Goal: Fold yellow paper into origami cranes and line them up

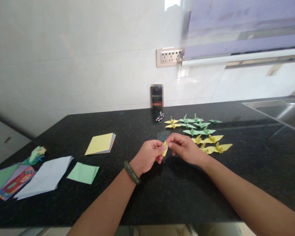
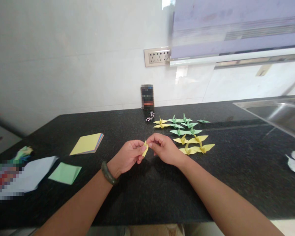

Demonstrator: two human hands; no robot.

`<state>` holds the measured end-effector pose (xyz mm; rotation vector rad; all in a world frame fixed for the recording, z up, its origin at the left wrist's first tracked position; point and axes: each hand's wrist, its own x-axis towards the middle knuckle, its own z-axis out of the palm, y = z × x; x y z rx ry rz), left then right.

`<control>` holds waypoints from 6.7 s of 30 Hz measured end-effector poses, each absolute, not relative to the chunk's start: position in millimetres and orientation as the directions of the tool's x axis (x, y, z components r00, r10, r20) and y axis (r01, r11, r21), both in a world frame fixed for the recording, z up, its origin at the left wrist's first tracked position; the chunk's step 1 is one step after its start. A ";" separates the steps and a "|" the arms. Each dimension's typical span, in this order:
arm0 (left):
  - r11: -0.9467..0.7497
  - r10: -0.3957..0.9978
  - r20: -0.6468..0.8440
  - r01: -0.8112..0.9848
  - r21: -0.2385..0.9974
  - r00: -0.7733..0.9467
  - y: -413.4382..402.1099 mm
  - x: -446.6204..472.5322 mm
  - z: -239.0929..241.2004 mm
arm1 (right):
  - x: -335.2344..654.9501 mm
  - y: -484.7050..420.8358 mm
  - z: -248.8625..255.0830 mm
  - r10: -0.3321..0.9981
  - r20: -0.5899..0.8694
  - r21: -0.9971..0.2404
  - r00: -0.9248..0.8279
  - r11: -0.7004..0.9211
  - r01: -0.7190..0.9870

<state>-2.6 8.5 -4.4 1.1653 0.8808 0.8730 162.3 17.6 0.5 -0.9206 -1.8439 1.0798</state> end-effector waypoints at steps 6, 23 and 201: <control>0.150 0.916 -0.111 -0.071 0.986 0.386 8.0 -3.9 -4.0 | 159.7 16.3 -1.4 0.880 0.270 -0.915 -0.391 0.361 0.182; -0.010 0.976 0.004 0.027 1.000 0.216 4.6 3.9 0.1 | 153.7 17.1 -4.8 0.947 0.100 -0.995 -0.304 0.100 -0.016; -0.124 0.990 0.117 0.096 0.988 0.080 9.5 3.3 -11.4 | 150.5 15.9 -14.6 0.878 0.470 -0.806 -0.092 0.470 0.360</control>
